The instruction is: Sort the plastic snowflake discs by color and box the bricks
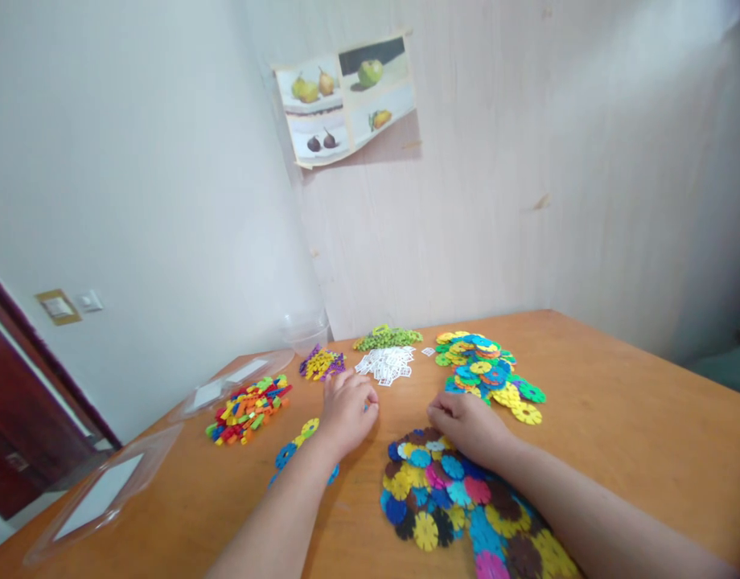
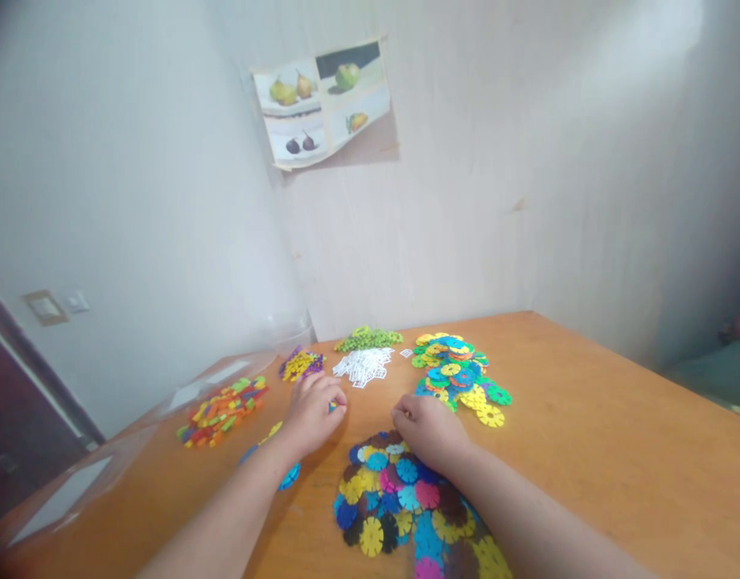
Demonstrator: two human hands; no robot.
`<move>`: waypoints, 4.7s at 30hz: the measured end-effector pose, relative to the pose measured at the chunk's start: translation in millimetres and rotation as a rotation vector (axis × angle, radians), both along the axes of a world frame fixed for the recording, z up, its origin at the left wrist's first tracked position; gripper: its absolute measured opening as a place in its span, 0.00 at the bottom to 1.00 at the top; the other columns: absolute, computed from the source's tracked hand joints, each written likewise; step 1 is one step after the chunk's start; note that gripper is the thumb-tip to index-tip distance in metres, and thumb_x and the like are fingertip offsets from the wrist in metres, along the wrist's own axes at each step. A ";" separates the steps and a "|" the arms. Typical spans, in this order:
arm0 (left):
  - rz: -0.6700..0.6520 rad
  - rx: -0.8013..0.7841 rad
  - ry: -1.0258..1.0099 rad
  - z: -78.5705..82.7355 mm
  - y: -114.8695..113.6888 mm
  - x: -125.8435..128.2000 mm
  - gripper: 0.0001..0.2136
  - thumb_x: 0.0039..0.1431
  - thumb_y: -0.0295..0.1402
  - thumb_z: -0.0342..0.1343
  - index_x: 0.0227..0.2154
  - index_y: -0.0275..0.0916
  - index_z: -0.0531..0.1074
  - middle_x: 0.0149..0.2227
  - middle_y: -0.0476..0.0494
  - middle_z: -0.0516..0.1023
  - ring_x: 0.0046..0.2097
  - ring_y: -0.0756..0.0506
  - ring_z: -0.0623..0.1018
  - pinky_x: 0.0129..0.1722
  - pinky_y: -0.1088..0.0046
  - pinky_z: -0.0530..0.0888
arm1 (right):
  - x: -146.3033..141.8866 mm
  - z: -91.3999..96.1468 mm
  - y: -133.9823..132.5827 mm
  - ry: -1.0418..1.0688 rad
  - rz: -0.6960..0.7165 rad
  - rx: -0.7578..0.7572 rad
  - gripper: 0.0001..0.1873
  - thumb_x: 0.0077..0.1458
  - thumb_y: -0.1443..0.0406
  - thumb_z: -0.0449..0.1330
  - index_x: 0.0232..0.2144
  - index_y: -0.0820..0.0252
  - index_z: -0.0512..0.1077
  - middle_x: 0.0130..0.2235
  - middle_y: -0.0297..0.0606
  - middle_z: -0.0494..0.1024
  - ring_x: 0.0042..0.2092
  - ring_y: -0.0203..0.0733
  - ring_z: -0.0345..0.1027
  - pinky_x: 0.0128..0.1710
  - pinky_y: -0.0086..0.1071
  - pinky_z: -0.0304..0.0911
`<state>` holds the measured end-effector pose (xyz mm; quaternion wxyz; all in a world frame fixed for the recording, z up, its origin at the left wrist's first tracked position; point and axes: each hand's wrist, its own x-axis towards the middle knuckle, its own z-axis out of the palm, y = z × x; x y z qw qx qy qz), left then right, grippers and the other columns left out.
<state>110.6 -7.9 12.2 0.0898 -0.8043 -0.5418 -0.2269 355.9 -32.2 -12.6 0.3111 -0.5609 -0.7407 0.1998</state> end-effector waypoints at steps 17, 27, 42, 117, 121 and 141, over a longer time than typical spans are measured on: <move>0.715 0.028 0.004 23.9 -0.4 -189.9 0.13 0.57 0.41 0.52 0.39 0.49 0.80 0.46 0.43 0.81 0.46 0.37 0.76 0.43 0.61 0.68 | -5.3 2.1 -0.2 -0.009 0.027 0.010 0.16 0.60 0.60 0.52 0.23 0.57 0.71 0.26 0.35 0.77 0.28 0.39 0.68 0.27 0.30 0.51; 0.790 -0.051 0.106 17.1 -5.9 -200.0 0.16 0.60 0.40 0.48 0.43 0.53 0.80 0.48 0.43 0.78 0.50 0.34 0.72 0.48 0.54 0.66 | -3.1 1.6 -1.2 -0.047 0.046 0.014 0.17 0.61 0.59 0.51 0.25 0.56 0.73 0.26 0.35 0.77 0.29 0.40 0.68 0.27 0.30 0.50; 0.508 0.047 0.085 15.8 3.3 -141.2 0.13 0.61 0.39 0.50 0.39 0.49 0.80 0.44 0.46 0.81 0.48 0.39 0.74 0.47 0.62 0.66 | -5.5 3.0 -2.4 -0.040 0.035 0.007 0.15 0.60 0.59 0.52 0.27 0.56 0.74 0.27 0.35 0.78 0.29 0.39 0.69 0.29 0.29 0.52; 0.189 -0.037 0.094 -4.9 -8.7 -13.4 0.12 0.62 0.36 0.49 0.32 0.48 0.79 0.39 0.45 0.81 0.46 0.40 0.73 0.56 0.53 0.56 | -5.8 6.3 -1.7 -0.046 -0.049 0.010 0.13 0.59 0.63 0.53 0.26 0.57 0.74 0.29 0.36 0.79 0.33 0.38 0.70 0.32 0.28 0.54; 0.170 0.048 0.046 2.6 -12.3 -8.7 0.13 0.64 0.36 0.47 0.34 0.48 0.78 0.40 0.46 0.81 0.47 0.40 0.73 0.55 0.54 0.58 | -6.6 10.1 -3.2 -0.048 -0.059 0.003 0.12 0.58 0.63 0.53 0.27 0.57 0.75 0.29 0.37 0.79 0.33 0.38 0.70 0.31 0.28 0.53; -0.375 0.023 -0.232 17.1 -49.5 25.1 0.12 0.65 0.34 0.50 0.40 0.47 0.79 0.42 0.46 0.82 0.51 0.44 0.74 0.55 0.62 0.68 | -8.8 14.7 -7.6 -0.049 -0.060 -0.010 0.13 0.58 0.63 0.53 0.29 0.58 0.76 0.32 0.39 0.81 0.34 0.39 0.72 0.32 0.28 0.55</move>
